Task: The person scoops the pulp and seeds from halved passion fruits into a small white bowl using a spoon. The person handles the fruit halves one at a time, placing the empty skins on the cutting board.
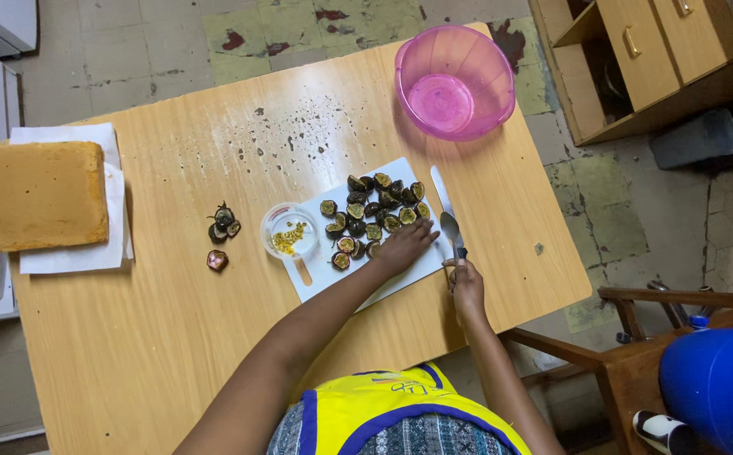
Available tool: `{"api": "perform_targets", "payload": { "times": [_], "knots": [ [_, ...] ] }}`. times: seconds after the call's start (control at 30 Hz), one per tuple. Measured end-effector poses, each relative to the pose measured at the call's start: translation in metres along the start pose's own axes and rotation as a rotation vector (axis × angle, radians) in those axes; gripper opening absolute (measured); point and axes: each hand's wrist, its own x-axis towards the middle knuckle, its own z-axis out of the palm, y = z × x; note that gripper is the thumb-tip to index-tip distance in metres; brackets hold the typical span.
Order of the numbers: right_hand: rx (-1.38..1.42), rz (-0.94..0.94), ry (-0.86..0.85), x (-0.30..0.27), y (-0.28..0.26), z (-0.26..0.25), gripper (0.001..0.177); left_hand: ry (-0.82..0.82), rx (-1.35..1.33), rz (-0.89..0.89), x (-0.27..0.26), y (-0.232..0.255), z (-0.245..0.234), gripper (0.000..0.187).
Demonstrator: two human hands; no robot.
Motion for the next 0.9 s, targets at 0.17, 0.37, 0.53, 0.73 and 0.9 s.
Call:
{"api": "perform_targets", "payload": {
  "times": [0.17,0.37,0.53,0.73,0.9],
  "knots": [
    [-0.021,-0.019,-0.001,0.009,-0.015,-0.005,0.037,0.039,0.122,0.078,0.005,-0.003,0.061,0.019],
    [-0.166,-0.146,-0.137,0.004,-0.033,0.020,0.026,0.017,-0.592,-0.574,-0.044,-0.008,-0.041,0.030],
    [-0.356,-0.253,-0.338,-0.006,-0.031,0.079,0.022,0.242,-1.133,-1.178,-0.110,-0.048,-0.123,0.043],
    [-0.537,-0.512,-0.535,-0.040,-0.069,0.149,0.017,0.919,-1.915,-0.969,-0.180,-0.091,-0.142,0.043],
    [-0.617,-0.599,-0.601,-0.055,-0.068,0.179,0.022,0.909,-1.875,-0.932,-0.209,-0.102,-0.137,0.042]
  ]
}}
